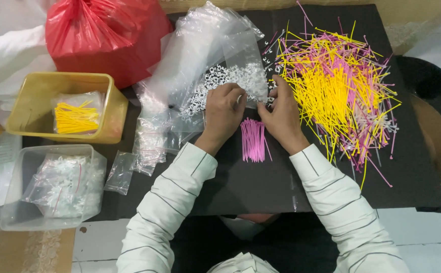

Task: Sorting and packaging small colorful plastic ribbons into individual plastic bags.

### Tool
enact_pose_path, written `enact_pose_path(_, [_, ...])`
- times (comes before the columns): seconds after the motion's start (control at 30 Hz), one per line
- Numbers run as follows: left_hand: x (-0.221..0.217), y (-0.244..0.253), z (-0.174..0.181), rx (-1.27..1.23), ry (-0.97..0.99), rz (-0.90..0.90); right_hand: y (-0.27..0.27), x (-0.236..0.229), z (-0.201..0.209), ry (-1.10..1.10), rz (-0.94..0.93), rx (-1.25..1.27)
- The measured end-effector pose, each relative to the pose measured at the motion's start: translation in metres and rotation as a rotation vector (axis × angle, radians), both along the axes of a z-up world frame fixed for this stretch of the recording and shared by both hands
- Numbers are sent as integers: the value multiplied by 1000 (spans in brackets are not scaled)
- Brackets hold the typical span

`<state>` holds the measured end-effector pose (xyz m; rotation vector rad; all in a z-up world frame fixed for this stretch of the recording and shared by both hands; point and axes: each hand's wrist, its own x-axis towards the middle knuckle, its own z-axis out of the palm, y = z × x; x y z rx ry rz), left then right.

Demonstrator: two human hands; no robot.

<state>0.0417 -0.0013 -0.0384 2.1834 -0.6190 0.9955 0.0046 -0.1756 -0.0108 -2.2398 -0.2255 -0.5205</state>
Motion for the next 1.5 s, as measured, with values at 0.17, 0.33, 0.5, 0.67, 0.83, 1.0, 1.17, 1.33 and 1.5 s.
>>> enact_pose_path(0.17, [4,-8,-10,71,-45,-1,-1,2,-9,-249,50,-228])
enact_pose_path(0.33, [13,-6,-17,-11,-32,-68,2,3,-30,-176,105,-458])
enact_pose_path(0.5, [18,-8,-25,-62,-55,-64,8,-10,-16,-65,149,-599])
enact_pose_path(0.67, [12,-5,-16,11,-84,-71,13,-15,-8,-104,100,-694])
enact_pose_path(0.83, [12,-6,-15,73,-129,-64,18,-18,-8,-93,54,-813])
enact_pose_path(1.0, [20,-8,-39,194,-172,-16,10,-10,-32,1,85,-801])
enact_pose_path(1.17, [13,-1,-29,167,-60,-64,9,-29,-11,-21,80,-655])
enact_pose_path(1.33, [7,3,-16,116,46,-129,13,-85,25,217,-149,-539])
enact_pose_path(1.5, [1,2,-12,119,88,-134,38,-114,33,422,-222,-445])
